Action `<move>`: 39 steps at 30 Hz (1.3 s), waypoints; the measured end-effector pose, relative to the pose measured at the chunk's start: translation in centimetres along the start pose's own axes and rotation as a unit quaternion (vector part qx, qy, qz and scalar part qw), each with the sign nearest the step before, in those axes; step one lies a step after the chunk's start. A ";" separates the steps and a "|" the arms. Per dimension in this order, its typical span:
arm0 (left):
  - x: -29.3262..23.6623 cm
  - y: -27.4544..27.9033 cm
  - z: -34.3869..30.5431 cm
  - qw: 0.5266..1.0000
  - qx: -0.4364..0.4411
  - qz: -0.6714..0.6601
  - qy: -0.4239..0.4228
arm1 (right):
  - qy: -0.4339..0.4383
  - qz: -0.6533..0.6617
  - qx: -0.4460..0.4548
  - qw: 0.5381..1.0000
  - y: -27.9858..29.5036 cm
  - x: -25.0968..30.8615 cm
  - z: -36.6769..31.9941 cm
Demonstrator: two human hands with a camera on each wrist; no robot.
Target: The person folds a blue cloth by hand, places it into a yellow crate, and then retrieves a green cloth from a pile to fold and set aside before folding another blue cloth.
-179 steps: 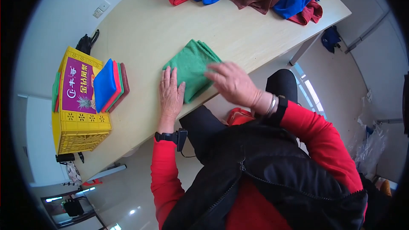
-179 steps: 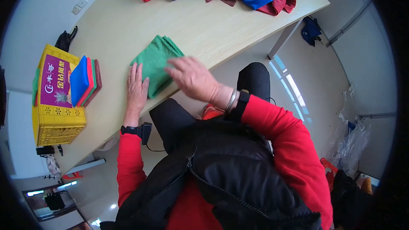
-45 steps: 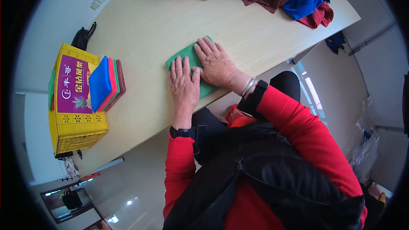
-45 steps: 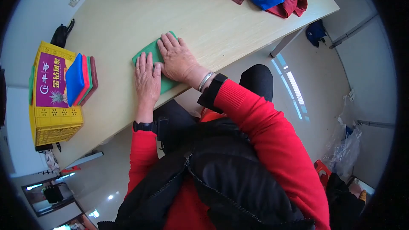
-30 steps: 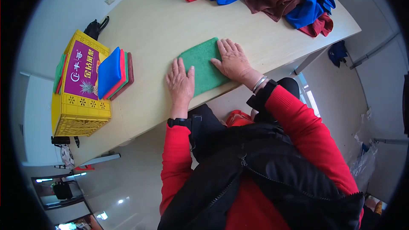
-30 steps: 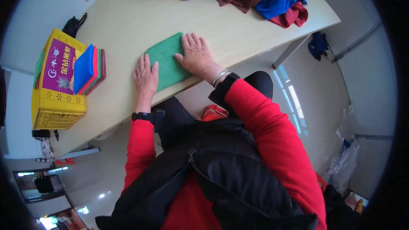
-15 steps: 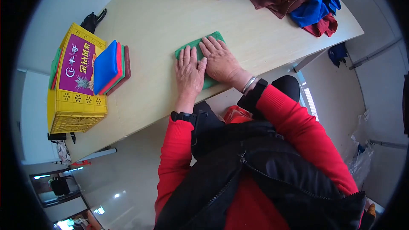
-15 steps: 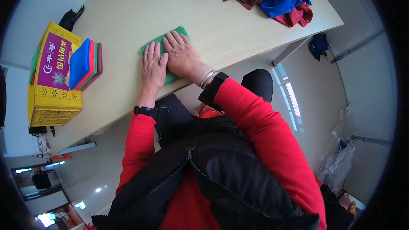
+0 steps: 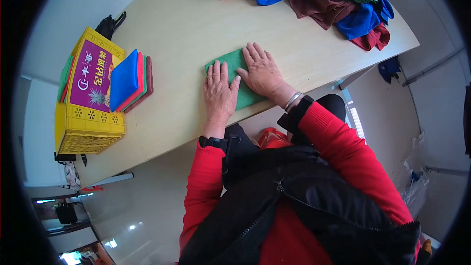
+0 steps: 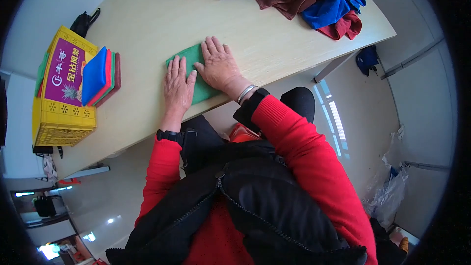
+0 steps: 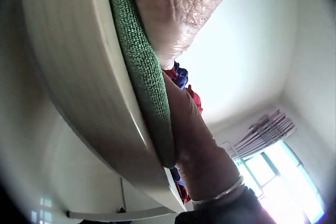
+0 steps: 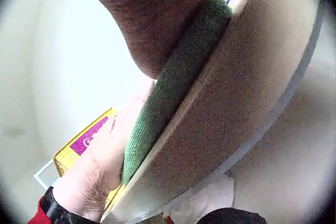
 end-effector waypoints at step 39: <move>-2.6 0.0 1.7 0.997 -0.041 -0.023 -0.068 | 0.054 0.004 -0.008 0.999 0.3 -0.6 -1.4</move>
Point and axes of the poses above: each hand's wrist, its own z-axis towards the middle knuckle, its own y-axis out of the back of the hand, x = y × z, the point moved 1 cm from there along z, towards the middle knuckle, and after that the axes turned 5 degrees about -x, right-handed, at the moved point
